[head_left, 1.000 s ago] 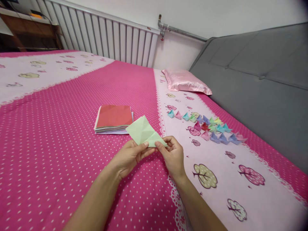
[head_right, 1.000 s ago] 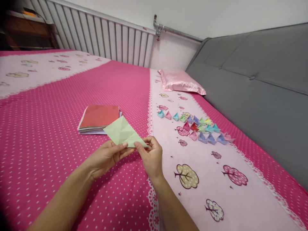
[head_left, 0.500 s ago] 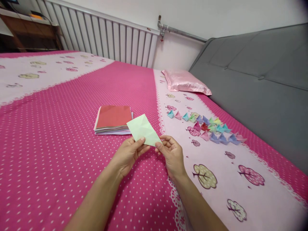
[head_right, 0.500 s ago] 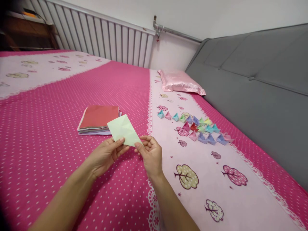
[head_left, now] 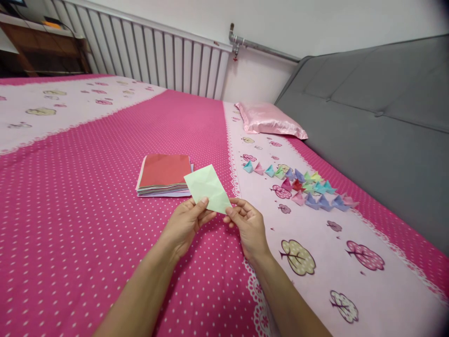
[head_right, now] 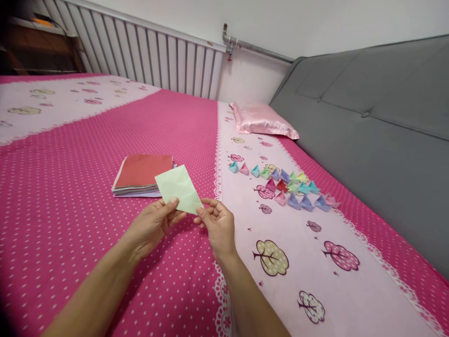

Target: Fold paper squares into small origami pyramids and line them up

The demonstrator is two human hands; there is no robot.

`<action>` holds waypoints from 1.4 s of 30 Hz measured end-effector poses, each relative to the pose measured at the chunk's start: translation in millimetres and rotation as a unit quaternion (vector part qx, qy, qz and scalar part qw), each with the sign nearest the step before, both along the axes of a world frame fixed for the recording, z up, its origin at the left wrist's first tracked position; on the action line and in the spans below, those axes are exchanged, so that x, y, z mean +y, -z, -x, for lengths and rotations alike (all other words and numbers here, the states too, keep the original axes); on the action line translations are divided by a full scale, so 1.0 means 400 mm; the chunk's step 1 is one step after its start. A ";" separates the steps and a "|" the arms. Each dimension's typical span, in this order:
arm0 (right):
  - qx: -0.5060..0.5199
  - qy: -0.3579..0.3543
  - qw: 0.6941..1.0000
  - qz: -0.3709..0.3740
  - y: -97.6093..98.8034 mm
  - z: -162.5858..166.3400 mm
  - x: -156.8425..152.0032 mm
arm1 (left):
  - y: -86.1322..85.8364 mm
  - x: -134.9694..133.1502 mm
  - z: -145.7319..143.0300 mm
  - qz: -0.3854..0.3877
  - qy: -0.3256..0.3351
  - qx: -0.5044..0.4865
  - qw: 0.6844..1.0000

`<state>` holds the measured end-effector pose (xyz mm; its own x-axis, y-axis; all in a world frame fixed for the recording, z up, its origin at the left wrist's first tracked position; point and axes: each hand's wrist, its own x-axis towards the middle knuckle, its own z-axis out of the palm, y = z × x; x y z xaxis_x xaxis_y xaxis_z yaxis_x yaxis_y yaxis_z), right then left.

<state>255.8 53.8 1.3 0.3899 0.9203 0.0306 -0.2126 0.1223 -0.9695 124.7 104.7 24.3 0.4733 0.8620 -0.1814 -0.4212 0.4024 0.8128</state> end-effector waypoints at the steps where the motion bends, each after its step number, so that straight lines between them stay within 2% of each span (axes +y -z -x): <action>1: -0.001 -0.001 1.000 0.003 0.000 0.000 0.000 | 0.001 0.001 0.000 -0.001 -0.004 0.000 1.000; 6: -0.012 -0.022 1.000 -0.014 0.002 -0.001 -0.003 | -0.005 -0.002 0.002 -0.028 -0.012 0.037 0.999; 10: -0.033 -0.030 0.998 -0.038 0.003 -0.003 -0.003 | -0.017 -0.009 -0.001 -0.072 0.027 0.081 0.994; 17: 0.003 -0.046 0.999 -0.007 0.006 -0.009 -0.001 | -0.025 -0.013 -0.010 -0.118 0.061 0.073 0.988; 20: 0.013 -0.032 0.999 -0.012 0.010 -0.013 0.003 | -0.021 -0.012 -0.006 -0.095 0.031 0.098 0.990; 23: 0.017 0.020 1.000 -0.014 0.013 -0.020 0.009 | -0.012 -0.005 0.003 -0.069 -0.048 0.141 0.986; 25: 0.022 0.050 0.998 -0.022 0.012 -0.023 0.010 | -0.008 0.002 0.010 -0.040 -0.075 0.151 0.985; 26: 0.023 0.053 0.998 -0.032 0.011 -0.024 0.010 | -0.008 0.005 0.014 -0.015 -0.056 0.150 0.987; 28: 0.011 0.041 0.997 -0.060 0.005 -0.025 0.007 | -0.013 0.009 0.020 0.047 0.039 0.134 0.989; 30: -0.019 0.005 0.996 -0.090 -0.002 -0.025 0.002 | -0.021 0.009 0.026 0.102 0.152 0.099 0.978; 32: -0.050 -0.039 0.992 -0.112 -0.009 -0.025 -0.005 | -0.028 0.006 0.031 0.143 0.216 0.049 0.965; 36: -0.086 -0.106 0.984 -0.115 -0.015 -0.029 -0.016 | -0.030 -0.003 0.033 0.177 0.246 0.007 0.953; 42: -0.091 -0.153 0.978 -0.108 -0.019 -0.037 -0.021 | -0.015 -0.013 0.030 0.116 0.220 0.082 0.965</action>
<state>270.5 45.3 8.8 0.0675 0.9576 0.2802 -0.0969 0.2858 -0.9534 112.6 99.4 30.2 0.7326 0.5113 -0.4493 -0.0412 0.6922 0.7206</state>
